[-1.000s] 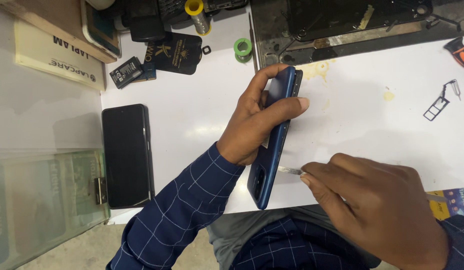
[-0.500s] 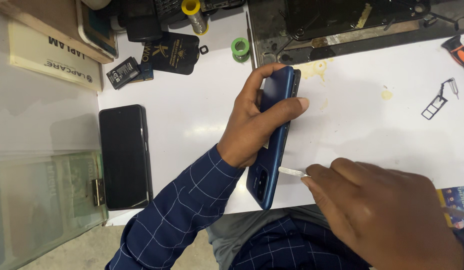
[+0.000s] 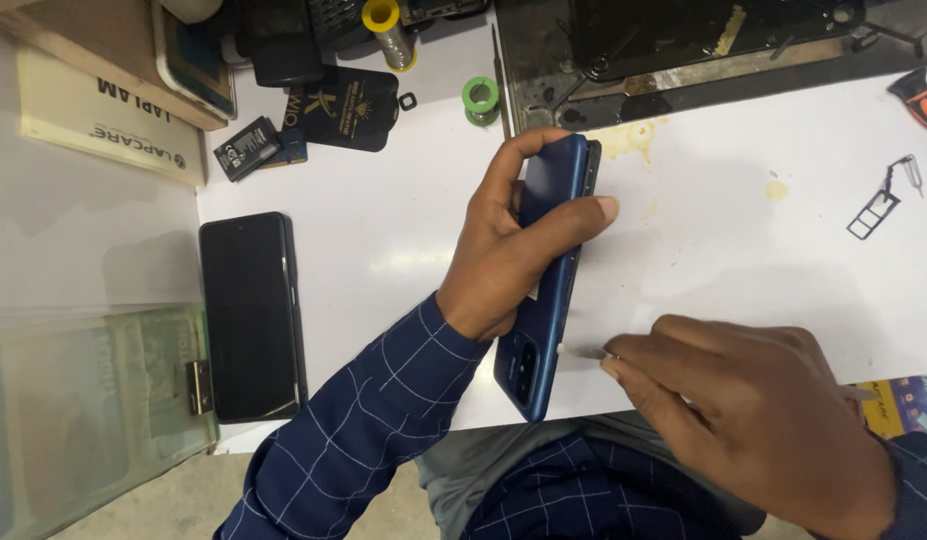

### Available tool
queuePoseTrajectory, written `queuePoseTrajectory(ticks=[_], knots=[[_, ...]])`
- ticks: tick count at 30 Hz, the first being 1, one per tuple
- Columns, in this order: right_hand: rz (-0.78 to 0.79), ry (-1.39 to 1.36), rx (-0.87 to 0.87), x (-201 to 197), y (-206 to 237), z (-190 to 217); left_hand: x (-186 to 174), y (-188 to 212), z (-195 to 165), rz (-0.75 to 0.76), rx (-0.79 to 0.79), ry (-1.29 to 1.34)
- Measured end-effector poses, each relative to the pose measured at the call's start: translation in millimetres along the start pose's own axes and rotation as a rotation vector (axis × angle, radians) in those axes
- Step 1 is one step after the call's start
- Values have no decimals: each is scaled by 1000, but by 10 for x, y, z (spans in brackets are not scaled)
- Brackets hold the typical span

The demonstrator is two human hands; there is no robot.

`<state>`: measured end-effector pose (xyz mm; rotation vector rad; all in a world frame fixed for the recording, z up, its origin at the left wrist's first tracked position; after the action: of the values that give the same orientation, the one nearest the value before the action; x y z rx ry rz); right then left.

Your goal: The person pries open the back cover of a blue smartphone using a pry tool, removes the back panel and a small internal frame, then uses a screwdriver to unscrew components from the exposed battery compartment on the workbench.

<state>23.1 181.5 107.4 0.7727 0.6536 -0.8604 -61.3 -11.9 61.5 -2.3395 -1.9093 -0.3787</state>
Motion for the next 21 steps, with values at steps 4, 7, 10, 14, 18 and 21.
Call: queuePoseTrajectory(ticks=[4,7,10,14,18,21], knots=[[13,-19,-105,108,100,-6,-14,-27,-2,-16,-5,-18],[47,23,-13,176,129,-20,-11,-29,-6,-29,-11,-13],[65,19,16,162,128,-27,-7,-32,-19,-25,-17,16],[-76,119,40,37,62,-37,-4,-34,-26,-27,-29,51],[-404,221,-177,-39,-63,-62,-19,-32,-7,-14,-54,116],[-431,315,-181,11,-131,-117,-38,-39,2,1,-57,130]])
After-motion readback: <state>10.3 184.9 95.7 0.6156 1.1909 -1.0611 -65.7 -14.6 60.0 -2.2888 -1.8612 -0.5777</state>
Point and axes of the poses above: each hand's wrist, its own y-axis away from the middle knuckle, its own x-axis out of the palm, z = x × y, the point moved 1 cm from there along -y, towards the middle knuckle, and after that the axes turned 2 degrees about -y, right-handed, at the moved point
